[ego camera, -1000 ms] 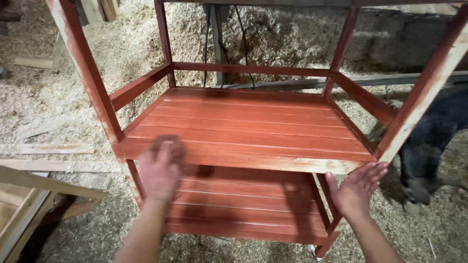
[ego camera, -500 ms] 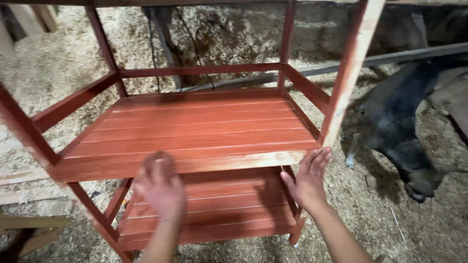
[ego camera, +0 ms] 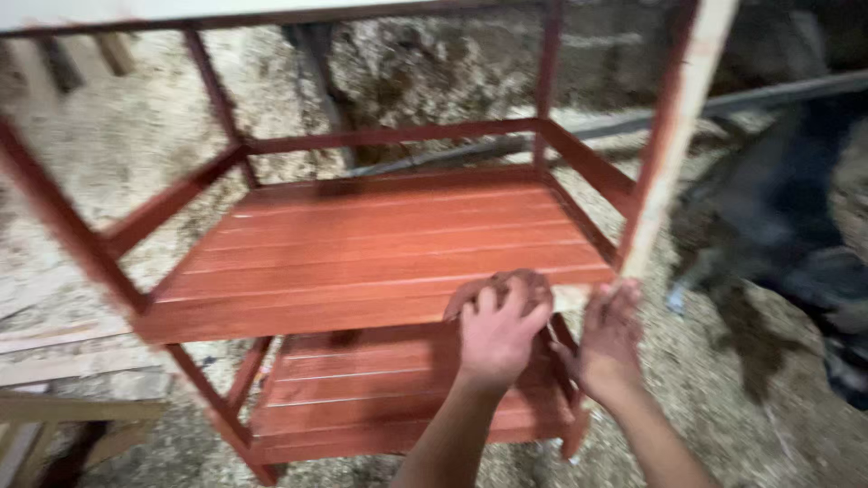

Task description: The person applies reddish-brown stain to a three-tier wooden shelf using a cloth. They wipe the stain onto the shelves and frame, then dip the cloth into a container to reload stain before continuing to cover the remaining surfaces.

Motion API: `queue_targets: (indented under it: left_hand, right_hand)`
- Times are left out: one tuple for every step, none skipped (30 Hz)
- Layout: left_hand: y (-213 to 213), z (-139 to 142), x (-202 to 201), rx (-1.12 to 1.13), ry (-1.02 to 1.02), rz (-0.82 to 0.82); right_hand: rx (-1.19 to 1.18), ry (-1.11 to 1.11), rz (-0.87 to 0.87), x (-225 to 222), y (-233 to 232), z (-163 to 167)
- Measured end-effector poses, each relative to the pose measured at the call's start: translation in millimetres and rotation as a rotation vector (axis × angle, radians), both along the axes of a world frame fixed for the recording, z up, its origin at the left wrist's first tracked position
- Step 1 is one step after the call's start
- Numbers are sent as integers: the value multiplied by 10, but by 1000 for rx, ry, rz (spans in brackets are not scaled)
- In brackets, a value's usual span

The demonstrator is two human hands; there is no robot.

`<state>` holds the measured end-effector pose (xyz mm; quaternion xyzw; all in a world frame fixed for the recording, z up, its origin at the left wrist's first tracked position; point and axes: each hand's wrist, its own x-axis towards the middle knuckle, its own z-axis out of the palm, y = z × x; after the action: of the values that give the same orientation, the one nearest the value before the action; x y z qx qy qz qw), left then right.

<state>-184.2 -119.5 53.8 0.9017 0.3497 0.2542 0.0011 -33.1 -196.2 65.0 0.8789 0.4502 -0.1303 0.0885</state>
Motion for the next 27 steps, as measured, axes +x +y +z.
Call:
queue_targets:
  left_hand:
    - [102, 25, -187, -43, 19, 46]
    - [176, 9, -369, -94, 34, 83]
    - [267, -45, -648, -76, 31, 105]
    - [379, -113, -975, -53, 29, 129]
    - [413, -206, -1281, 181, -257, 120]
    - [516, -309, -1565, 124, -178, 243]
    - [608, -409, -1892, 66, -94, 363]
    - [743, -510, -2178, 94, -247, 436]
    - [829, -586, -2512, 147, -116, 514]
    - [894, -637, -2837, 31, -123, 629]
    - [931, -673, -3113, -89, -130, 741]
    - [966, -696, -3311, -135, -407, 684]
    - [1022, -692, -3437, -177, -682, 613]
    - [1028, -678, -3488, -158, -796, 550]
    - [1025, -651, -3455, -141, -909, 485]
    - [1011, -610, -3344, 32, -727, 557]
    - [905, -565, -3188, 200, -544, 620]
    - [788, -526, -2951, 366, -354, 673]
    - [725, -477, -2680, 202, -403, 639]
    - [653, -412, -2426, 39, -449, 604]
    - [549, -384, -2099, 82, -426, 597]
    - [421, -373, -1758, 125, -403, 588]
    - [311, -361, -1447, 183, -379, 535]
    - [235, -371, -1125, 239, -356, 478]
    - [149, -391, -825, 289, -333, 419]
    - [32, -412, -546, 338, -314, 360]
    - [-52, -410, -298, 232, -309, 284]
  right_hand:
    - [9, -10, 5, -6, -4, 16]
    - [10, -25, 1, 13, -24, 26]
    - [66, -44, 10, 39, -48, 21]
    - [125, -61, 20, 59, -75, -9]
    - [185, -80, 30, 118, -77, -47]
    - [278, -54, -18, 218, -68, -86]
    - [369, -22, -70, 313, -81, -136]
    - [455, 10, -123, 393, -104, -201]
    - [507, 102, -100, 458, -117, -275]
    - [558, 191, -79, 519, -133, -342]
    - [608, 279, -58, 560, -156, -412]
    - [602, 275, -42, 593, -172, -473]
    - [600, 273, -30, 621, -173, -524]
    - [597, 266, -19, 655, -191, -551]
    - [591, 275, -5, 685, -209, -564]
    - [584, 283, 6, 699, -222, -573]
    - [575, 289, 15, 711, -238, -565]
    - [563, 327, -31, 715, -255, -551]
    - [551, 368, -70, 713, -255, -534]
    - [540, 411, -104, 708, -257, -513]
    - [541, 423, -98, 697, -261, -490]
    - [544, 436, -91, 684, -264, -468]
    - [547, 447, -85, 696, -271, -435]
    - [596, 431, -1, 713, -270, -407]
    - [640, 413, 79, 727, -281, -387]
    - [681, 392, 162, 769, -310, -364]
    - [661, 609, -24, 829, -332, -335]
